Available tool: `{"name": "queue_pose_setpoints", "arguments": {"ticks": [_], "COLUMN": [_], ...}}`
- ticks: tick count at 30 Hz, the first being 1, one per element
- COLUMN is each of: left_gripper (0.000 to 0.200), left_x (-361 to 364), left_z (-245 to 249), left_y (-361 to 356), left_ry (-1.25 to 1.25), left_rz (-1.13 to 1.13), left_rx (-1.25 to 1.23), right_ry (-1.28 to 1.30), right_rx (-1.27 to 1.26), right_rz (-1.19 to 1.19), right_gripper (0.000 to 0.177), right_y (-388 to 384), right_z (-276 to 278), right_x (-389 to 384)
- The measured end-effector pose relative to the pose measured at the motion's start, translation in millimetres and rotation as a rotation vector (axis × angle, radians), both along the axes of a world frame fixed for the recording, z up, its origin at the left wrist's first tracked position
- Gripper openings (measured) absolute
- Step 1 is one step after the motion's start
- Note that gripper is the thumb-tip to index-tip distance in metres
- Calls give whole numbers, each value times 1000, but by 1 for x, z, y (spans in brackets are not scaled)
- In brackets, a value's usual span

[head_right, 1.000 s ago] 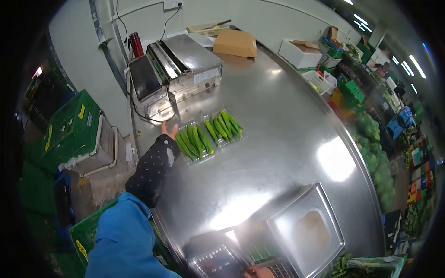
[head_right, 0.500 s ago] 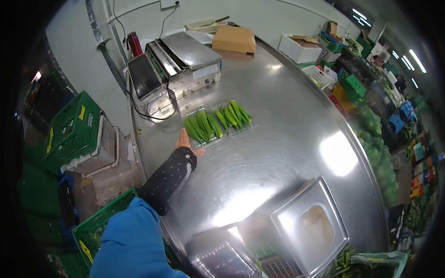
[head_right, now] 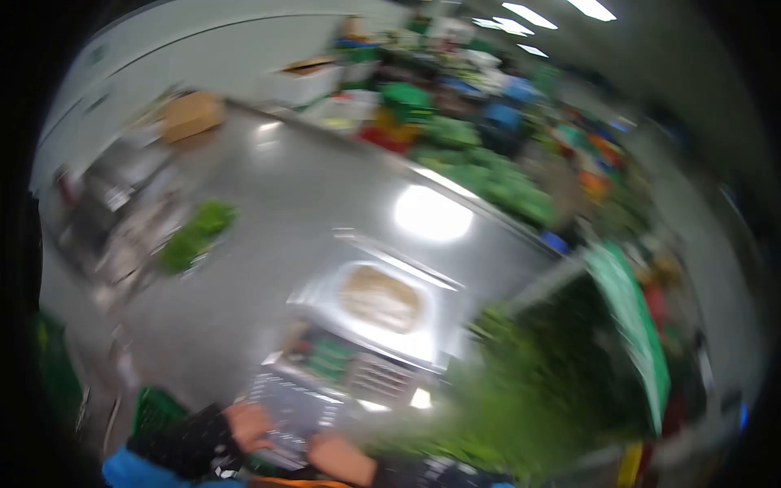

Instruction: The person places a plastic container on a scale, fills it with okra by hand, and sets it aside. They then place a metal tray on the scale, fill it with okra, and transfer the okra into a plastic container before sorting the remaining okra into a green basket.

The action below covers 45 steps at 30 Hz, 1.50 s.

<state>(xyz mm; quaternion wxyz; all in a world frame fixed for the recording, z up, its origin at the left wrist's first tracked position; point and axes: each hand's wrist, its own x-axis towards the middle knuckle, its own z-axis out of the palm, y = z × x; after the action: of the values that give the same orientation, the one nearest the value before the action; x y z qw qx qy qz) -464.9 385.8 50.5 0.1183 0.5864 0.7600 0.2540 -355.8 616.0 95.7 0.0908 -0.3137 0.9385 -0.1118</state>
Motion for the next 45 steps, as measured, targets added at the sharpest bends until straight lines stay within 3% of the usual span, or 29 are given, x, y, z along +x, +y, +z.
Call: {"name": "queue_pose_setpoints", "arguments": {"ticks": [1,4,6,8,10,12,18,24,28,45], "left_gripper": [37,23,10,9,9,21,17,16,14,21], "left_x": [2,15,21,27,22,22,37,39,44,31], "left_z": [-15,-20,3,7,1,-19,22,63,94,131], "left_y": [-4,-3,4,6,3,-8,9,14,29,73], "left_ry": [101,234,210,207,197,382,199,269,308,415], "left_rz": [-62,-6,-14,-18,7,35,137,59,38,-6], "left_rx": [58,151,-15,-32,-76,58,-20,22,-24,143], "right_ry": [24,171,302,353,398,373,412,433,499,460], "right_rx": [-156,49,47,-16,-104,-167,-283,-334,-576,-567], "right_rz": [-104,-249,-227,-245,-236,-233,-299,-253,-351,-574], "right_gripper": [11,12,12,13,13,13,7,6,5,14], "right_y": [-5,-22,-23,-19,-16,-16,-7,-4,10,42], "right_z": [-26,-50,-57,-63,-55,-48,-50,-14,2,24], "right_x": [15,36,43,40,43,41,42,50,46,55]}}
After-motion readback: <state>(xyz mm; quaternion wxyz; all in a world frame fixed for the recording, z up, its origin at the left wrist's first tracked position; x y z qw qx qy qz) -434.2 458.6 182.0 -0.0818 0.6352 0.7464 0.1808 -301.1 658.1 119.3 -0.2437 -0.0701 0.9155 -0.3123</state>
